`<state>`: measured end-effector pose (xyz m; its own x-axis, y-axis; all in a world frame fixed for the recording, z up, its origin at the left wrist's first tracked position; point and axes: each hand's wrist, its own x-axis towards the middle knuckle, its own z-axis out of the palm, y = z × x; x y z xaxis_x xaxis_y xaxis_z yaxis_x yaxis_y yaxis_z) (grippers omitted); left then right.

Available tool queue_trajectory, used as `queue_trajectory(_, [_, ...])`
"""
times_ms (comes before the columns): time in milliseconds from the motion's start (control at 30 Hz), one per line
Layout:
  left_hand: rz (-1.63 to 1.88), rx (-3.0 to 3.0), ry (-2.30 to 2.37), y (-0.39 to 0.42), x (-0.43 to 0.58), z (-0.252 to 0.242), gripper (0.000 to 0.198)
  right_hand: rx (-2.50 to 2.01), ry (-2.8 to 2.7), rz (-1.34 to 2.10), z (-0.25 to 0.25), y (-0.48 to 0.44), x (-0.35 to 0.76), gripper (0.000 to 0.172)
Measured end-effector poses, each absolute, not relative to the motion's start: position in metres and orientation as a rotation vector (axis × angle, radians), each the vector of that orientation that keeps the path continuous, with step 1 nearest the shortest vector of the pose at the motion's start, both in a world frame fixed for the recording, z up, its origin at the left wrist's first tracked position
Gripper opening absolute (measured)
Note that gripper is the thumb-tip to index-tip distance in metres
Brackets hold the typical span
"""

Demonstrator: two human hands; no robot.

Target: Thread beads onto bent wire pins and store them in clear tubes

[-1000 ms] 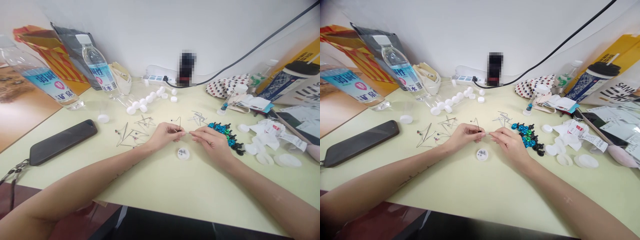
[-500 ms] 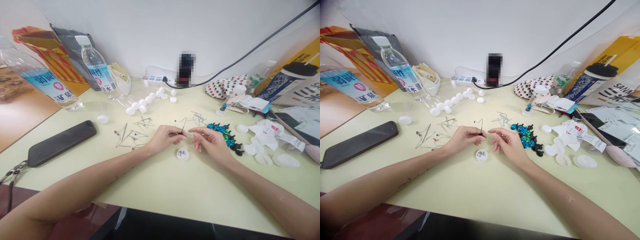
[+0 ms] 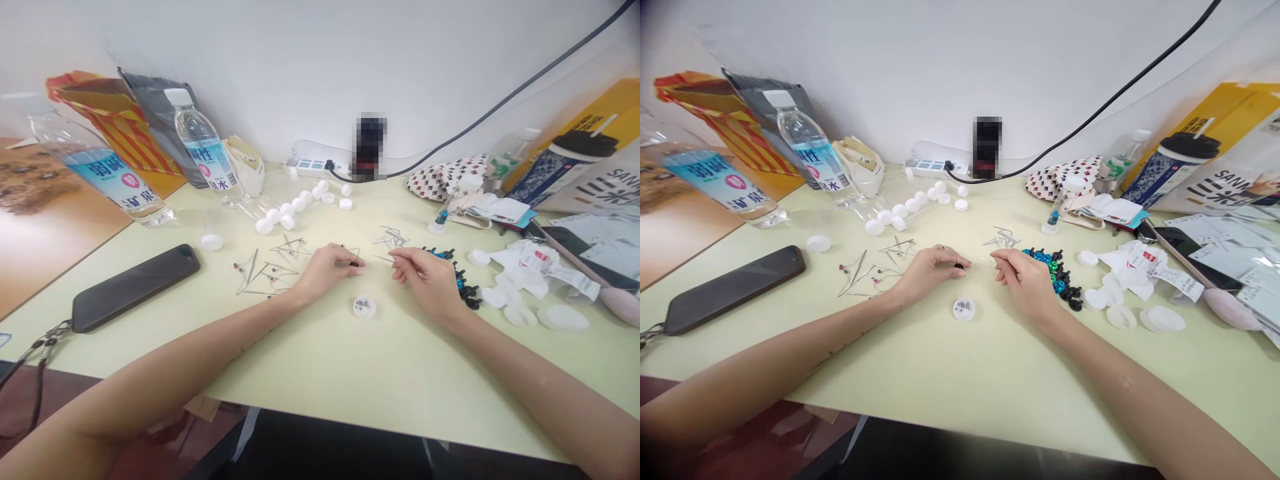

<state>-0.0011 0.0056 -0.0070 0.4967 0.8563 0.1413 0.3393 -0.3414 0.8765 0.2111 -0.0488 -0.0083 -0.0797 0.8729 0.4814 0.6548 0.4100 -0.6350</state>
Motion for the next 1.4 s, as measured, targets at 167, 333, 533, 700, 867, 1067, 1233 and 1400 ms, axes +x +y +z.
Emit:
queue_trajectory(167, [0.651, 2.045, 1.071, 0.010, -0.008, -0.001, 0.040, -1.311, -1.718, 0.457, -0.013, -0.045, 0.214, 0.018])
queue_trajectory(333, [0.449, 2.206, 1.151, 0.031, -0.046, 0.028, 0.031, -1.289, -1.653, 0.493, -0.013, -0.048, 0.213, 0.019])
queue_trajectory(533, [0.546, 2.582, 1.880, 0.074, -0.072, 0.059, 0.023, -1.302, -1.677, 0.420, -0.008, -0.048, 0.209, 0.021])
queue_trajectory(700, [0.284, 2.532, 1.911, 0.098, -0.060, 0.043, 0.019, -1.301, -1.640, 0.480, -0.005, -0.046, 0.204, 0.022])
queue_trajectory(867, [0.474, 2.477, 1.798, 0.096, -0.056, 0.037, 0.017, -1.262, -1.548, 0.516, 0.003, -0.046, 0.208, 0.024])
queue_trajectory(1067, [0.715, 2.308, 1.439, 0.083, -0.043, 0.039, 0.029, -1.280, -1.621, 0.235, 0.051, -0.032, 0.220, 0.024])
queue_trajectory(1233, [0.769, 2.181, 1.238, 0.075, -0.021, 0.025, 0.026, -1.393, -1.860, -0.158, 0.093, -0.013, 0.209, 0.022])
queue_trajectory(1400, [0.788, 2.066, 1.161, 0.070, -0.015, 0.015, 0.024, -1.466, -2.073, -0.528, 0.101, 0.010, 0.187, 0.024])
